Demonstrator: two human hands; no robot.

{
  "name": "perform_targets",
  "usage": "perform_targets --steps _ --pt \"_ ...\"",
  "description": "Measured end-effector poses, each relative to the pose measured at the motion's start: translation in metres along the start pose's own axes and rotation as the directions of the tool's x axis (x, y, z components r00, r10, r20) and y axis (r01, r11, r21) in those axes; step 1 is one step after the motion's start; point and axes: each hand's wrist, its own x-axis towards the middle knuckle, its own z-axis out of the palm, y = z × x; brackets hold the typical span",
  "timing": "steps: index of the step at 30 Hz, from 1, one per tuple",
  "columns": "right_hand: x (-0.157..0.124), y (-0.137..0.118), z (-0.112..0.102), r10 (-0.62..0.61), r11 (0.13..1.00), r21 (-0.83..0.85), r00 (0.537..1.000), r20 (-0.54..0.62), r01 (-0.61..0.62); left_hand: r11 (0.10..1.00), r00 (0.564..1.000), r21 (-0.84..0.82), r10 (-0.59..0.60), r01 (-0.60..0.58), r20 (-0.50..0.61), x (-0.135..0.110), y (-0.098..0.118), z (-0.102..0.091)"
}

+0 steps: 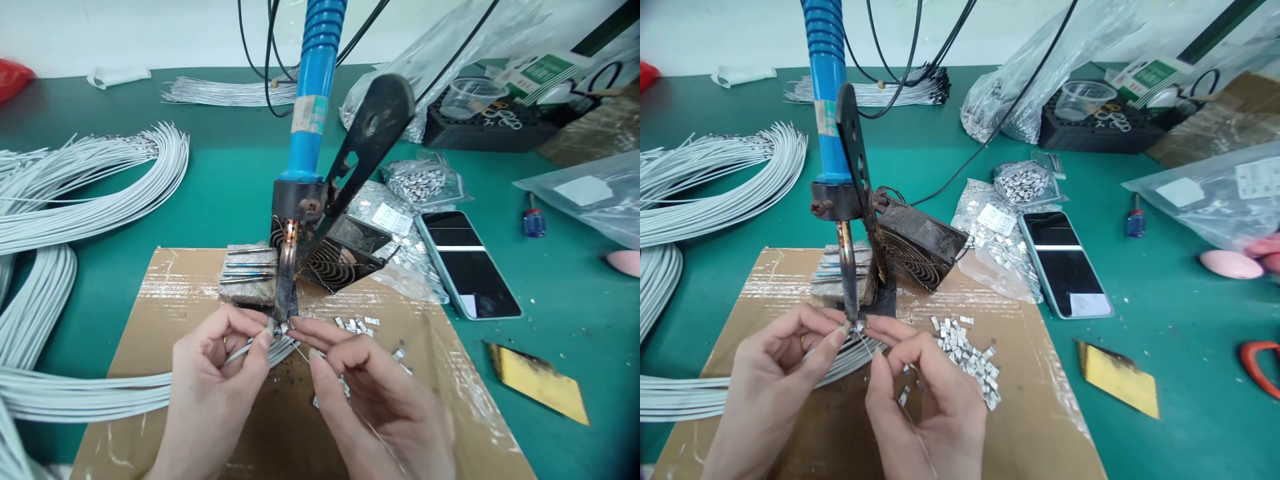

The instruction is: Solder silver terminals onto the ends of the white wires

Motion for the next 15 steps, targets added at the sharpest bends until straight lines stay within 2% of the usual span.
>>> perform_targets --steps 15 --pt "0.0014 0.0004 -0.0007 -0.013 0.999 -0.048 1.000 -0.009 0.013 0.999 0.998 -0.019 -0.047 0.047 0.045 0.0002 -0.0014 -0.0015"
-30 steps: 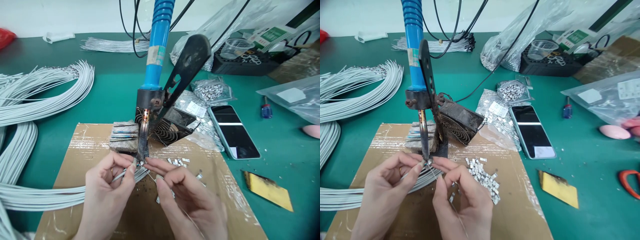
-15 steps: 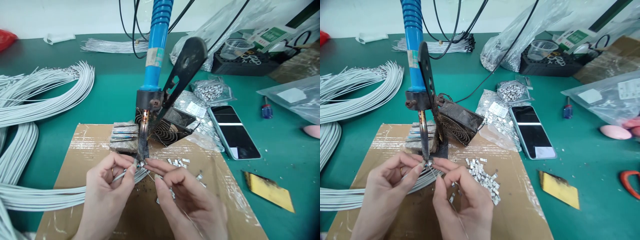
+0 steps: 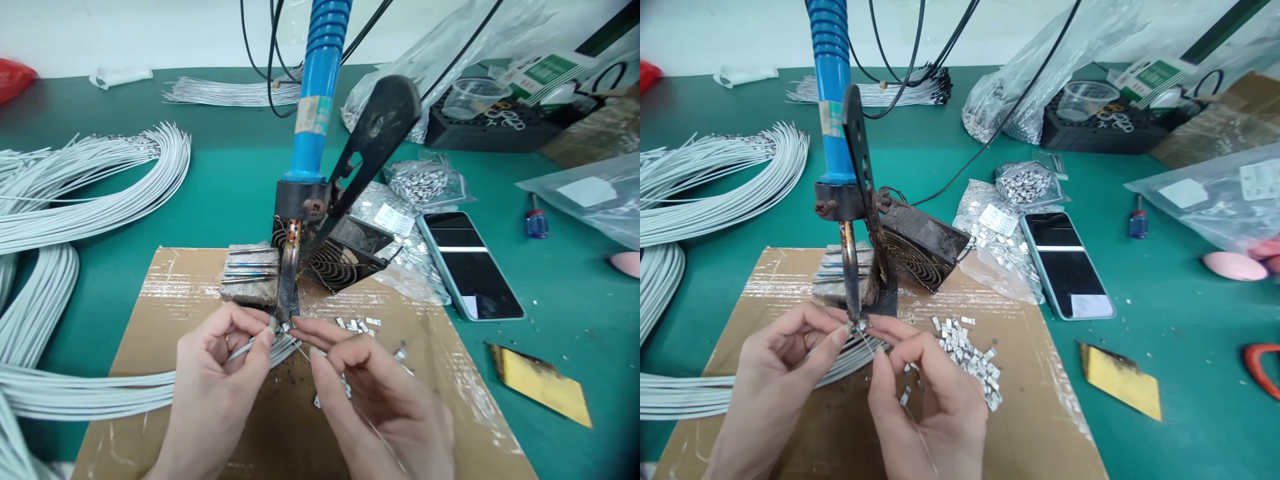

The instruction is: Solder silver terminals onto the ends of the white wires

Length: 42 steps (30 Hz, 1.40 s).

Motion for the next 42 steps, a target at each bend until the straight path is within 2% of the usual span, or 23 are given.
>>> perform_targets --steps 7,17,42 --pt "-0.0008 -0.0004 0.0002 0.007 1.000 0.000 1.000 0.004 -0.007 1.000 1.000 -0.012 0.006 -0.007 -0.006 0.0017 0.0004 0.0019" --pt "0.0021 0.0006 -0.0036 -0.072 0.994 -0.087 0.997 0.017 0.073 1.000 1.000 -0.018 0.011 -0.011 0.010 0.0003 -0.0019 0.0001" --pt "0.0013 0.0039 -0.0037 -0.077 0.996 -0.040 0.997 0.028 0.079 0.999 0.999 0.001 0.035 -0.035 -0.016 0.0005 -0.0010 0.0008"
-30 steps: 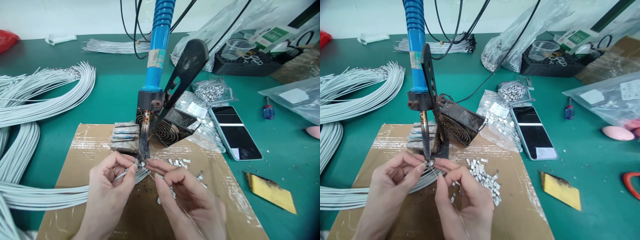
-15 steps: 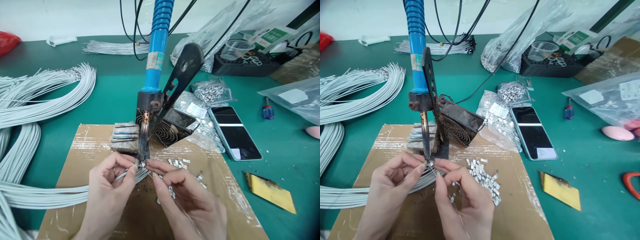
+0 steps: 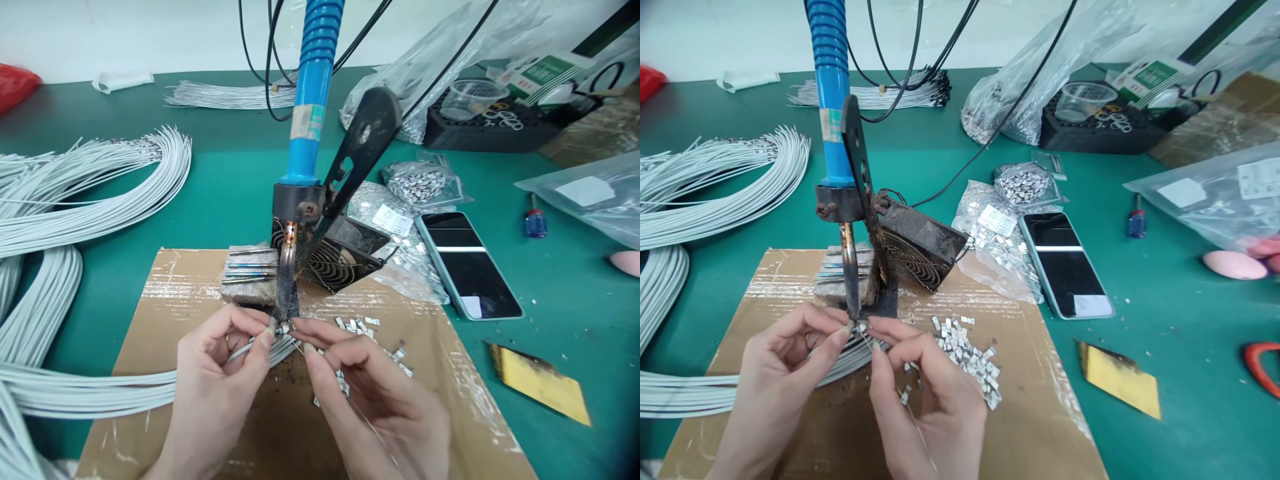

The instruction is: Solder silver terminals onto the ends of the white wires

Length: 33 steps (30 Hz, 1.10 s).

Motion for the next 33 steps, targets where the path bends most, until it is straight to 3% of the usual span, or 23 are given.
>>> perform_targets --steps 33 --pt "0.0005 0.0069 0.0003 -0.037 0.998 -0.041 0.999 0.039 0.039 1.000 1.000 -0.017 -0.005 0.006 0.027 0.0015 -0.0043 -0.0023"
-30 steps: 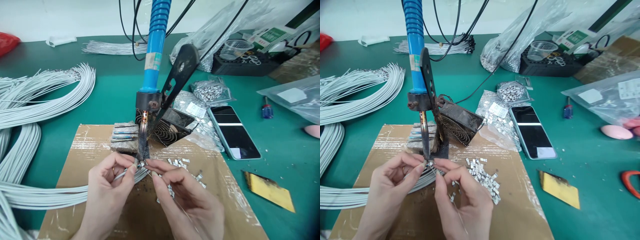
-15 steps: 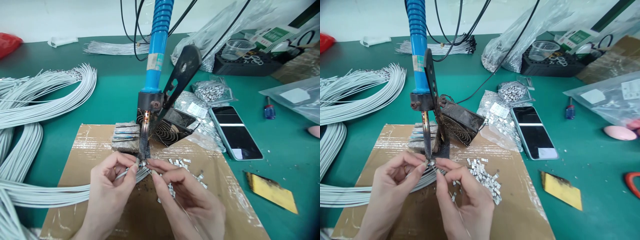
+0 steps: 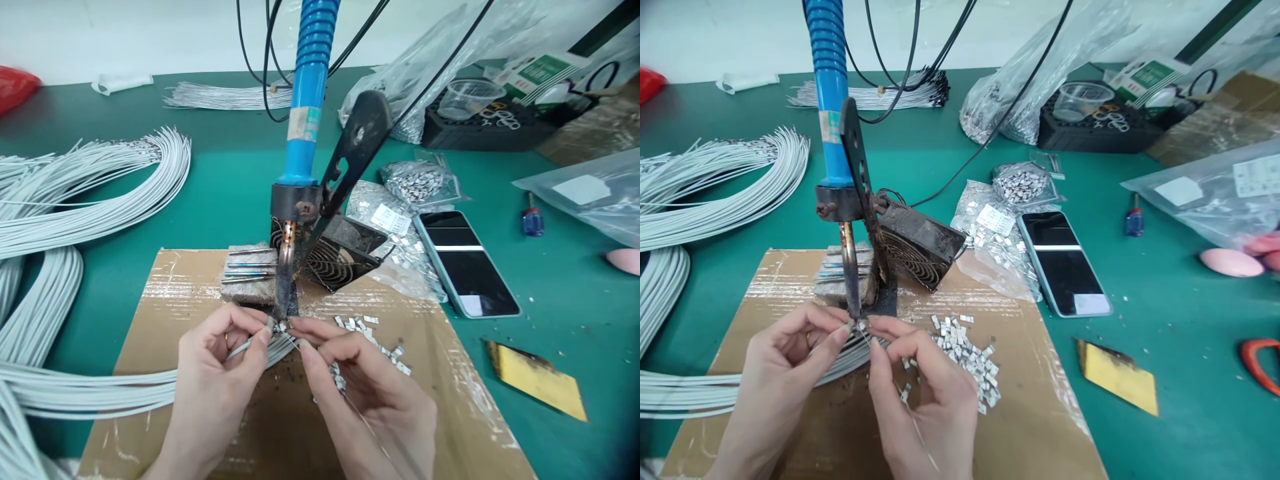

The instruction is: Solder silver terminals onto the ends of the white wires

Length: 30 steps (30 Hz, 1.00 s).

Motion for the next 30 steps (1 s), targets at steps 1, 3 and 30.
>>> perform_targets --steps 1,3,30 --pt "0.0001 0.0002 0.0002 0.003 1.000 0.003 1.000 0.000 -0.003 1.000 1.000 -0.002 -0.003 0.003 0.004 -0.0002 0.0001 -0.0002" --pt "0.0005 0.0001 0.0006 0.013 1.000 0.016 1.000 0.002 -0.013 1.000 1.000 -0.003 -0.009 0.009 0.008 -0.0005 0.0005 -0.0008" --pt "0.0010 -0.0004 0.0001 0.003 1.000 -0.011 1.000 -0.021 -0.003 0.996 0.996 -0.027 -0.079 0.079 0.029 0.0019 0.0006 -0.0003"
